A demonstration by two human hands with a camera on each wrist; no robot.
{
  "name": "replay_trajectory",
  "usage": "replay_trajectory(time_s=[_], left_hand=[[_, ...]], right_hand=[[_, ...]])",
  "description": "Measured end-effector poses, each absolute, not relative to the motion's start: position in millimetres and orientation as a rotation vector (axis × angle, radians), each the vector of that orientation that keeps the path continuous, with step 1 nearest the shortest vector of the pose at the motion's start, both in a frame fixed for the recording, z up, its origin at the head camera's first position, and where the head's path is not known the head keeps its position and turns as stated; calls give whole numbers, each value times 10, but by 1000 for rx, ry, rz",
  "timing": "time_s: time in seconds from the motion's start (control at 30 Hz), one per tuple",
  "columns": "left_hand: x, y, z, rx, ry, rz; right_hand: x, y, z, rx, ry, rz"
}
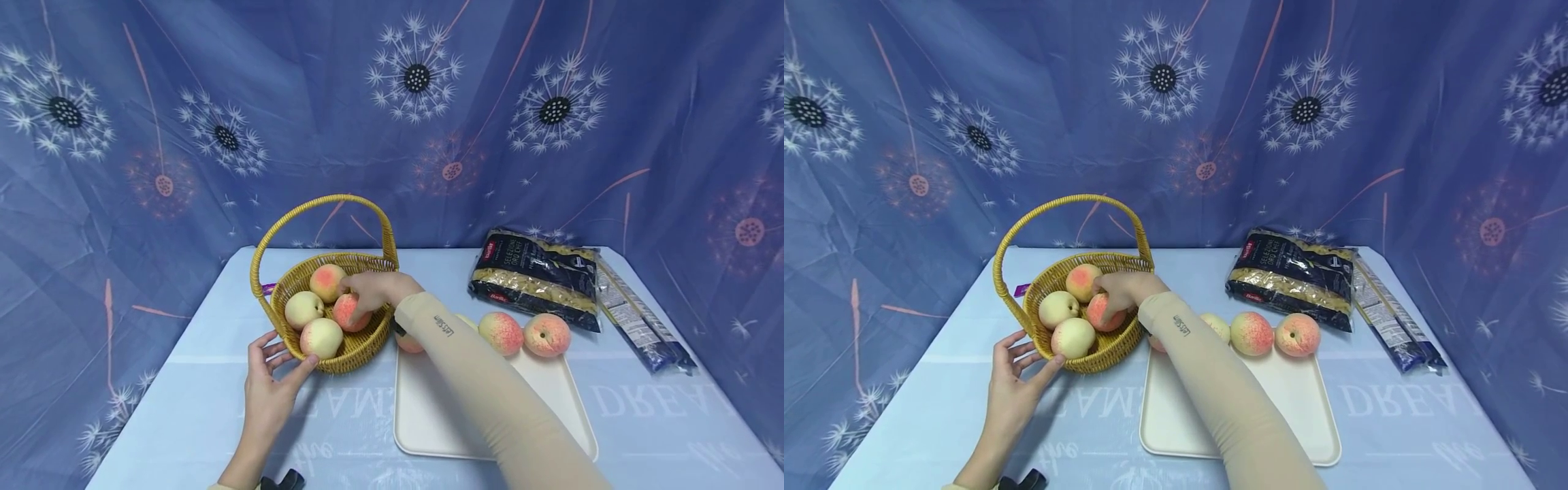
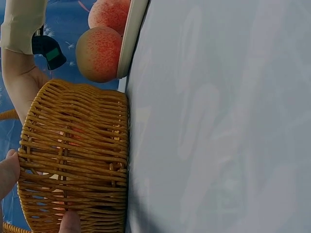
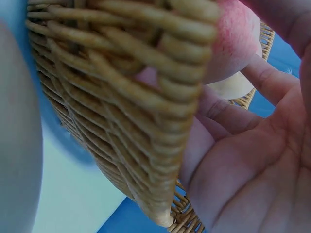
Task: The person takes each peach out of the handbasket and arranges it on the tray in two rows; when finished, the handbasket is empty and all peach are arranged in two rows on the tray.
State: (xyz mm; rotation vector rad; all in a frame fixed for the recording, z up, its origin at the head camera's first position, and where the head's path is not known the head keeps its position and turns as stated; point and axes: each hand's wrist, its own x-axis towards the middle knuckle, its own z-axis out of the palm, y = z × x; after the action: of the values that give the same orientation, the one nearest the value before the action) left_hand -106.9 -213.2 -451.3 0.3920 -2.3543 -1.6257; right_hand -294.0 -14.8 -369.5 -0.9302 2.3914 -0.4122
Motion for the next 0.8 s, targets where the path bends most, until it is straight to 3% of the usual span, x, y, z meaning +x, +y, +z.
replay_trajectory(time_s=[0.8], left_hand=[[-1059, -2118, -4533, 360, -2343, -1573]], right_hand=[[-2873, 301, -3369, -999, 2365, -699]])
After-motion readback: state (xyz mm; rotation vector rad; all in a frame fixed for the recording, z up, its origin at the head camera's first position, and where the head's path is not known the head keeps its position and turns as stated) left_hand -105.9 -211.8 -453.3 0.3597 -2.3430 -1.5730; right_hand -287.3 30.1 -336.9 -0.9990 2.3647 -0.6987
